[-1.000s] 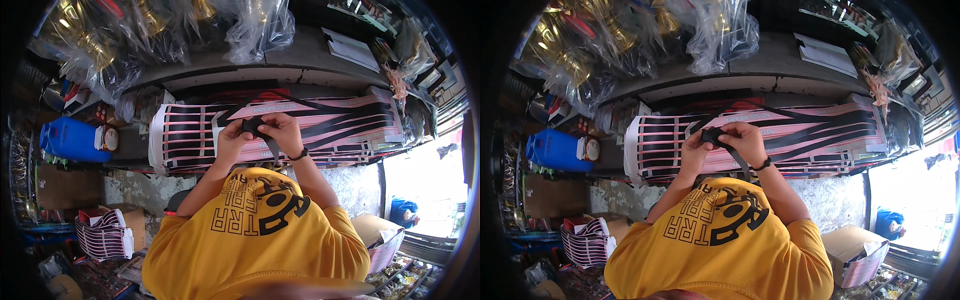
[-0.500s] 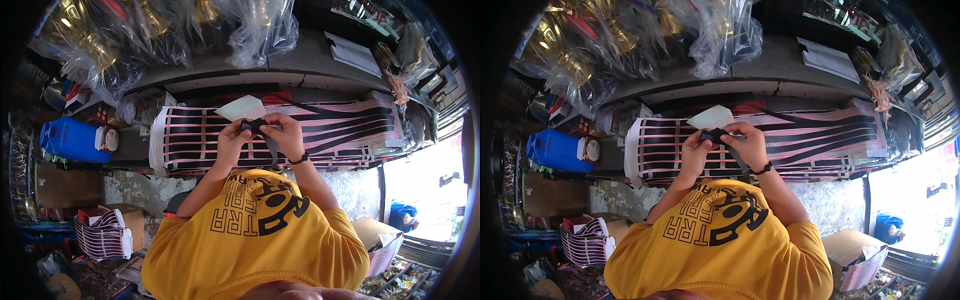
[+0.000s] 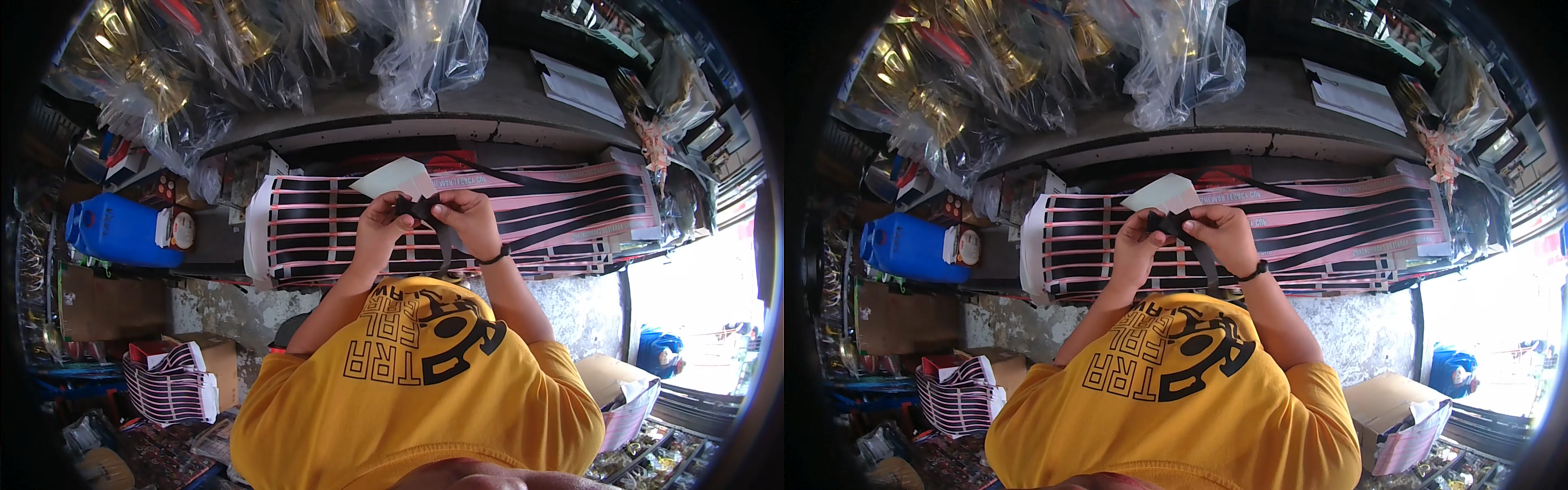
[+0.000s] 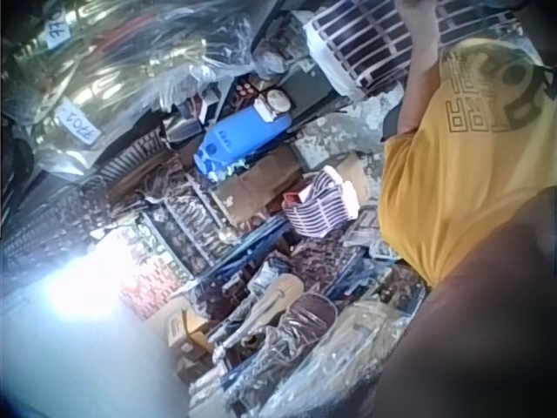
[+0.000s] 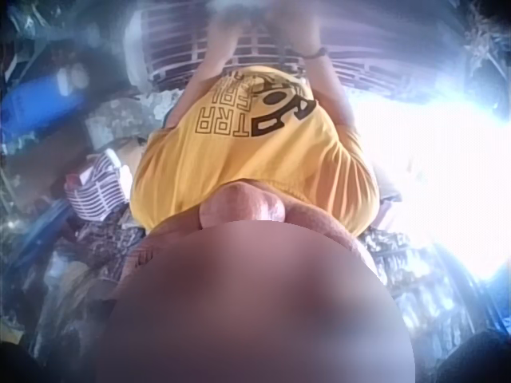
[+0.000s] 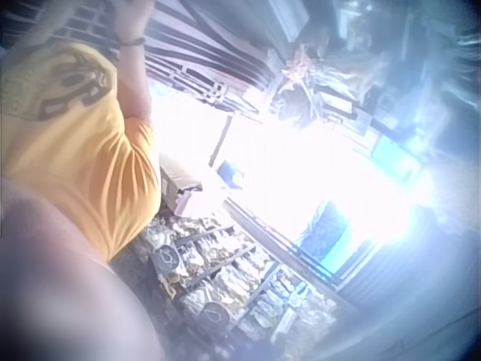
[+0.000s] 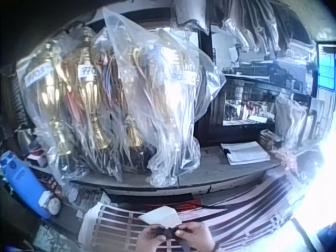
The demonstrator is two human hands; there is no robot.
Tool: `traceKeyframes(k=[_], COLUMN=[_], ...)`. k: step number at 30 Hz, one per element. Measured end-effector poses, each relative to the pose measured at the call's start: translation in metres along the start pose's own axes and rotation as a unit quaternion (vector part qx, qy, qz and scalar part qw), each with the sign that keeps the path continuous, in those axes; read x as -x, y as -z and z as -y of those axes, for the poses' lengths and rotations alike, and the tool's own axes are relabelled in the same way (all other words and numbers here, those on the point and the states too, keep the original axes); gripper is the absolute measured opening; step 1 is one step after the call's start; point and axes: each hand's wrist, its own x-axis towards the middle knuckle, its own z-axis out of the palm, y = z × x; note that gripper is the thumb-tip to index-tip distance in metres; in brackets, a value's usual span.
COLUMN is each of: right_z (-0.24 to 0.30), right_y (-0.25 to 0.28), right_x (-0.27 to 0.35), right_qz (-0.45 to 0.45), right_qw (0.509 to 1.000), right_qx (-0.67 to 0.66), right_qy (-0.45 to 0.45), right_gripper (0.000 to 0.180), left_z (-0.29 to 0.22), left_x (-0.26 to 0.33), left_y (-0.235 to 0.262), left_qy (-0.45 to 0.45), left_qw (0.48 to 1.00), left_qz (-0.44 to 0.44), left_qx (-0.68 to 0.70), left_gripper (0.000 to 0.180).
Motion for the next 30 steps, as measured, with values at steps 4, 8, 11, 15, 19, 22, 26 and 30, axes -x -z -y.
traceKeyframes(k=[4, 8, 11, 15, 19, 22, 26, 30], right_z=[0.005, 0.007, 0.004, 0.002, 0.008, 0.012, 0.009, 0.004], right_y=[-0.001, 0.0, -0.002, -0.003, -0.002, -0.004, -0.007, -0.007], right_x=[-0.005, -0.007, -0.01, -0.012, -0.012, -0.012, -0.012, -0.016], right_qz=[0.016, 0.036, 0.047, 0.043, 0.055, 0.049, 0.036, 0.04], right_qw=[1.0, 0.997, 0.997, 0.998, 0.996, 0.995, 0.997, 0.998], right_qx=[0.002, 0.054, 0.054, 0.043, 0.072, 0.083, 0.065, 0.046], right_qy=[-0.006, -0.034, -0.017, 0.007, 0.019, -0.011, -0.003, 0.014], right_gripper=[0.02, 0.021, 0.023, 0.023, 0.022, 0.022, 0.02, 0.02], left_z=[-0.002, 0.001, 0.003, 0.006, 0.007, 0.007, 0.006, 0.004], left_x=[0.0, 0.001, -0.001, 0.0, 0.001, 0.001, 0.001, 0.002], left_y=[0.001, 0.001, 0.003, 0.008, 0.01, 0.01, 0.009, 0.008], left_qy=[0.011, 0.024, 0.014, 0.02, 0.014, 0.016, 0.01, 0.022], left_qw=[1.0, 1.0, 1.0, 1.0, 1.0, 1.0, 1.0, 0.999], left_qz=[0.015, 0.01, 0.008, -0.005, -0.012, -0.004, -0.012, -0.001], left_qx=[0.018, 0.011, 0.002, 0.0, 0.012, 0.014, 0.013, 0.025], left_gripper=[0.041, 0.043, 0.043, 0.041, 0.04, 0.041, 0.042, 0.043])
